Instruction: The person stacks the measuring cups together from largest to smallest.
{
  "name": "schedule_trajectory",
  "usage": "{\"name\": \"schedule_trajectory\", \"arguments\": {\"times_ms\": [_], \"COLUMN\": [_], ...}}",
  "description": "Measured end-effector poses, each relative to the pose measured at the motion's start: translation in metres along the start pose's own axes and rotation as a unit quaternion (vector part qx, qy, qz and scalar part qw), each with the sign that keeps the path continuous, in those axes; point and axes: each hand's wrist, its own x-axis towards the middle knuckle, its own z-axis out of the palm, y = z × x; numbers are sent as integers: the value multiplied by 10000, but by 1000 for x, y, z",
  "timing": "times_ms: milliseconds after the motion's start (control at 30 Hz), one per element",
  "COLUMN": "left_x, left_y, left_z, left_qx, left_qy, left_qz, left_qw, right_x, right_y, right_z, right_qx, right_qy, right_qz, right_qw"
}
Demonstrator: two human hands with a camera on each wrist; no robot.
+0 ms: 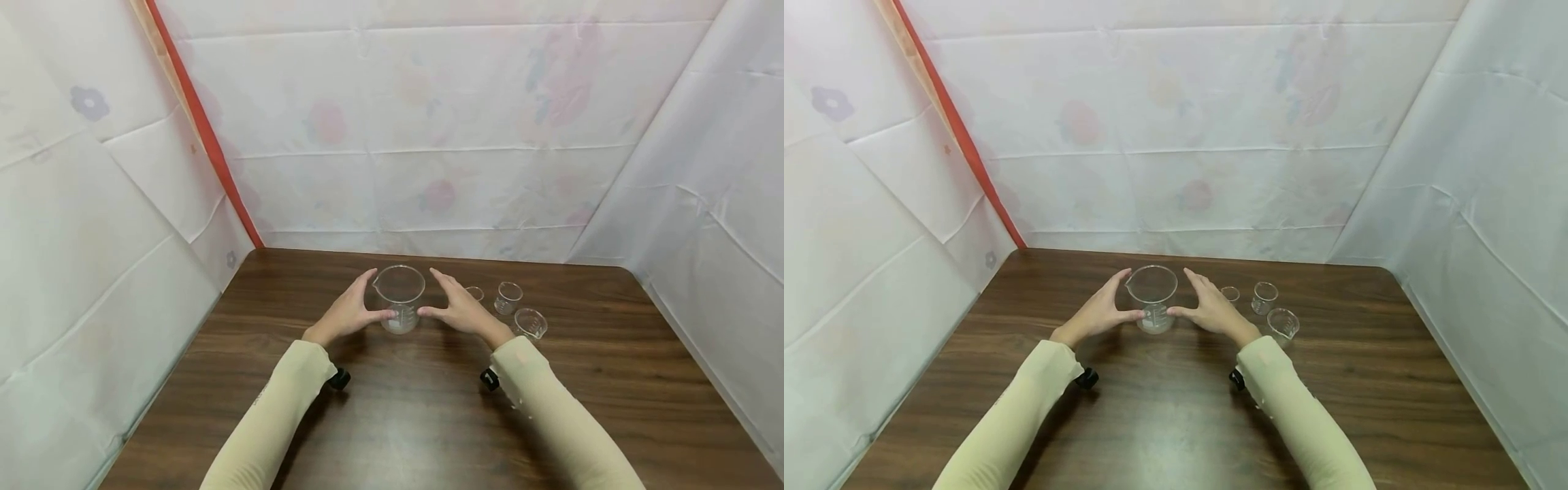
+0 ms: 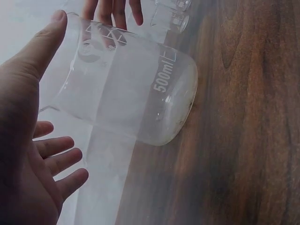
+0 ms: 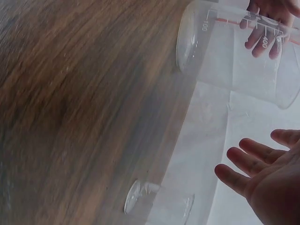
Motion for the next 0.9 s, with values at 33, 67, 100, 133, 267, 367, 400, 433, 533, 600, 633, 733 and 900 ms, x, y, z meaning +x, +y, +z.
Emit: {"name": "schedule_trajectory", "arguments": {"times_ms": [33,67,100,133,267,367,400,433,533,600,633,733,900], "left_x": [0,0,0,1,3,5,6,6,7,7,7,7,7], "left_y": [-1,-1,-1,-1,-3,-4,-5,-6,-6,-7,-7,-7,-8], "left_z": [1,2,2,2,4,6,7,8,11,12,13,15,19], "left_qx": [-20,-45,-55,-59,-94,-161,-190,-209,-285,-307,-326,-370,-483], "left_qy": [1,1,-1,3,33,49,46,39,28,25,20,-11,-28], "left_qz": [10,10,19,24,60,68,60,64,83,78,84,88,182], "left_qw": [10000,10000,10000,10000,9999,9998,9998,9998,9996,9995,9994,9993,9987], "right_x": [1,1,2,3,8,11,12,12,13,13,13,14,14], "right_y": [0,-1,-2,-2,-4,-3,-2,-1,0,-1,-2,-4,-5], "right_z": [1,1,2,2,5,8,9,10,15,18,19,22,25], "right_qx": [-13,1,28,47,147,242,270,298,351,419,456,592,725], "right_qy": [-7,-17,-32,-36,-20,-28,-49,-75,-153,-187,-191,-192,-227], "right_qz": [-28,-31,-26,-33,-90,-162,-188,-199,-183,-193,-189,-188,-83], "right_qw": [10000,10000,10000,10000,9999,9996,9994,9993,9991,9988,9986,9979,9971]}}
